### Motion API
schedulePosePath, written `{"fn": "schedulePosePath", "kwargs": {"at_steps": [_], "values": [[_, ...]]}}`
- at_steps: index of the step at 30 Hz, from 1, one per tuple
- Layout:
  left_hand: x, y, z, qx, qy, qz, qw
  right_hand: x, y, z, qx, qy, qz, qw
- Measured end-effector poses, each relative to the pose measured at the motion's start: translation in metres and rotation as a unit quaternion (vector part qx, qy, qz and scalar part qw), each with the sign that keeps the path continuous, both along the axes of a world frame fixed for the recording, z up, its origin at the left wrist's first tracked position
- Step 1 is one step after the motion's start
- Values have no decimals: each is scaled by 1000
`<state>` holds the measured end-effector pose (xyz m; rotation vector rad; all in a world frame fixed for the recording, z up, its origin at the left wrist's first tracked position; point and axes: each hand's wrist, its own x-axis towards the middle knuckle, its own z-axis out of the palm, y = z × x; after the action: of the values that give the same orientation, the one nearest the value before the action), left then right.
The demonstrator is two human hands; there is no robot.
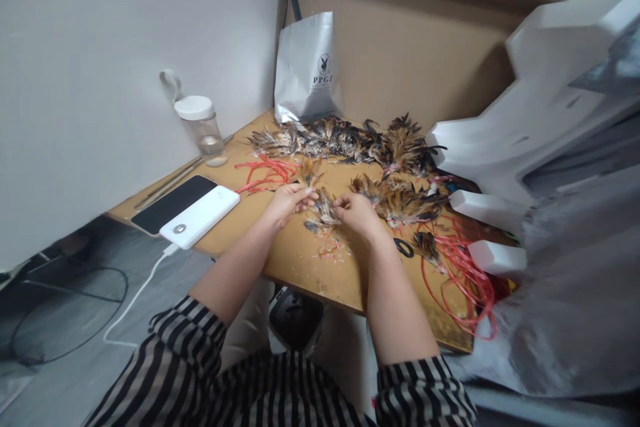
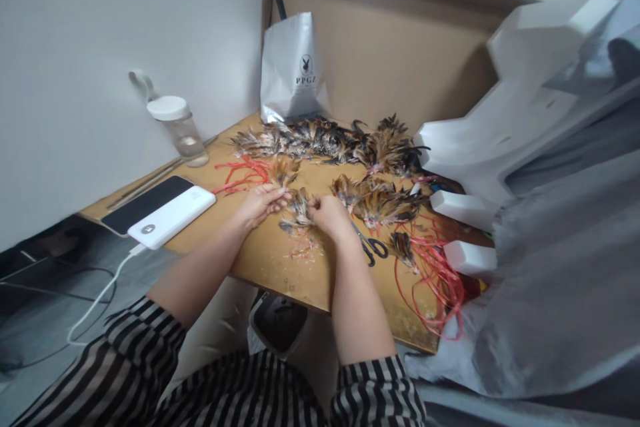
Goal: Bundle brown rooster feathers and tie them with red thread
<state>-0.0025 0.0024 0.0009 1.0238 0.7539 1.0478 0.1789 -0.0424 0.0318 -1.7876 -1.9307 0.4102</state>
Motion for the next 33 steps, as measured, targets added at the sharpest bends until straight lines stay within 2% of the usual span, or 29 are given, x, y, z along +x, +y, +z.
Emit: {"fn": "schedulePosePath", "kwargs": {"at_steps": [3,7,12,15,19,22,26,29,33], "values": [[0,0,-2,4,2,-5,1000,0,-4,7,17,-20,19,999],[0,1,-3,4,3,-7,1000,0,-10,11,-52,-85,25,995],[0,1,-3,8,2,-16,1000,-1,-8,2,-90,-128,33,987],[0,1,-3,8,0,-20,1000,3,-3,-4,-85,-82,33,992],[0,1,-3,3,-4,-21,1000,11,4,-7,-53,80,5,995],[0,1,-2,3,-1,-22,1000,13,6,-4,-38,267,-16,963],[0,0,-3,5,2,-28,1000,7,6,1,-51,469,-11,881],[0,0,-3,3,0,-32,999,-1,7,0,-48,542,-30,838],[1,-2,-3,0,2,-38,999,-13,11,-7,-30,576,-51,815]]}}
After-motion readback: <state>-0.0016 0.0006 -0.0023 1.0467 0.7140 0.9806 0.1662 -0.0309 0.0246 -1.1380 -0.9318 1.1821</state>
